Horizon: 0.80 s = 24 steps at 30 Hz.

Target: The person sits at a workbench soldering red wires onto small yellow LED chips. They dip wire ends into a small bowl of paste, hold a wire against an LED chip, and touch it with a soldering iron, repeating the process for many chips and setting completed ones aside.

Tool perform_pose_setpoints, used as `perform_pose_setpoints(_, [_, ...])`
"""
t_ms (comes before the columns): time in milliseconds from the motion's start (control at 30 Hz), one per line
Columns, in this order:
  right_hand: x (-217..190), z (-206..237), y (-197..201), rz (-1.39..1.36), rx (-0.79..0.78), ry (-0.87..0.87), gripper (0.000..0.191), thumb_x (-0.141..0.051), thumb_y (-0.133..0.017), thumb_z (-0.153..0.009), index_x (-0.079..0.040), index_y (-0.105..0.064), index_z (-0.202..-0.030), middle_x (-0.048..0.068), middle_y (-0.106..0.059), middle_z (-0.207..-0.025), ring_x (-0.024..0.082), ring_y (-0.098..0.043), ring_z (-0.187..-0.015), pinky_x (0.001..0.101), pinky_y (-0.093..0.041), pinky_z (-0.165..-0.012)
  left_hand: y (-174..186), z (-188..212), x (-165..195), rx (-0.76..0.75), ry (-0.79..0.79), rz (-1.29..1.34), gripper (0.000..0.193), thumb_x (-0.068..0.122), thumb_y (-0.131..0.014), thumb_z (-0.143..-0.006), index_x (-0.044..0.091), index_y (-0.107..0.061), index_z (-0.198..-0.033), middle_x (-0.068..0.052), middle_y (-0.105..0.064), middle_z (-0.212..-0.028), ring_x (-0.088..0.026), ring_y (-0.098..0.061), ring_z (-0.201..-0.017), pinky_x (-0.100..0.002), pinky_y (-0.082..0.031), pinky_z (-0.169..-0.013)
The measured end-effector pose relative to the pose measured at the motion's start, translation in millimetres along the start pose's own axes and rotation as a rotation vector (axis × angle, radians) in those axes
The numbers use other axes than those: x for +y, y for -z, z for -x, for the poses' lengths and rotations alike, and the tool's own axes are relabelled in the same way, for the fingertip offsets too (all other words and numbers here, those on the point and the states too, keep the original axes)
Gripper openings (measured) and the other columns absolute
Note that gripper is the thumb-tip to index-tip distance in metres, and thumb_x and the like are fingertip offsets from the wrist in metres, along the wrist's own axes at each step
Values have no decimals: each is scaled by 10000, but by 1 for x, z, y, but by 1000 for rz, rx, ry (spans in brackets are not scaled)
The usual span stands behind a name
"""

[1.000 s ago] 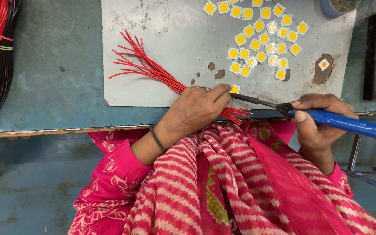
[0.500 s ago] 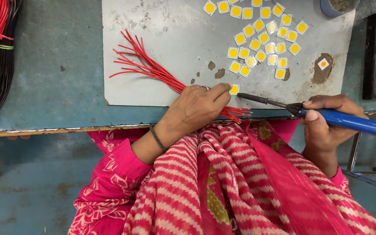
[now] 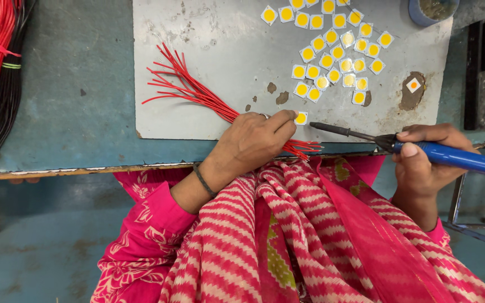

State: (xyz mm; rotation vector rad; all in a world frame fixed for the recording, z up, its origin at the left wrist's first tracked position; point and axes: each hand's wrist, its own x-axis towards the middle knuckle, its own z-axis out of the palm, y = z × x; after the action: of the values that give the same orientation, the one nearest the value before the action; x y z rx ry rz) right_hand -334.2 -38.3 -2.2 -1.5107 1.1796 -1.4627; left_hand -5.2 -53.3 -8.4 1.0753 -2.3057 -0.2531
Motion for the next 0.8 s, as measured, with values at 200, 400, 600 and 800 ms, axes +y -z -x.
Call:
perform_pose_setpoints(200, [-1,6,0,-42,21,18,270,-129,-811,-1033,72,-633,-1007,178,-676,-911,140,-589,-572,222,-489,-528,-1,5,0,11,-8,18,132,73,-637,-873,38,-628,-1000,-68,-676,-1178,-203,-683,-692,-368,-535,-613])
perform_pose_setpoints(400, [7,11,-1,-8,-14,14,258,-112,-802,-1023,85,-637,-1010,183,-689,-921,141,-594,-575,218,-489,-537,-2,12,1,14,1,-3,129,100,-637,-869,56,-634,-990,-58,-680,-1172,-206,-677,-673,-378,-532,-610])
perform_pose_setpoints(600, [5,11,-1,-11,-21,18,254,-119,-799,-1013,84,-646,-1002,175,-696,-911,129,-597,-570,210,-489,-537,-2,13,2,12,6,-1,133,106,-636,-873,62,-636,-998,-52,-678,-1175,-208,-677,-676,-380,-528,-613])
perform_pose_setpoints(800, [4,11,-5,24,-68,34,266,-141,-801,-1021,81,-657,-991,173,-689,-899,136,-602,-573,211,-488,-534,-2,13,3,25,4,-10,146,110,-635,-872,65,-638,-1012,-48,-675,-1172,-205,-675,-676,-378,-529,-620])
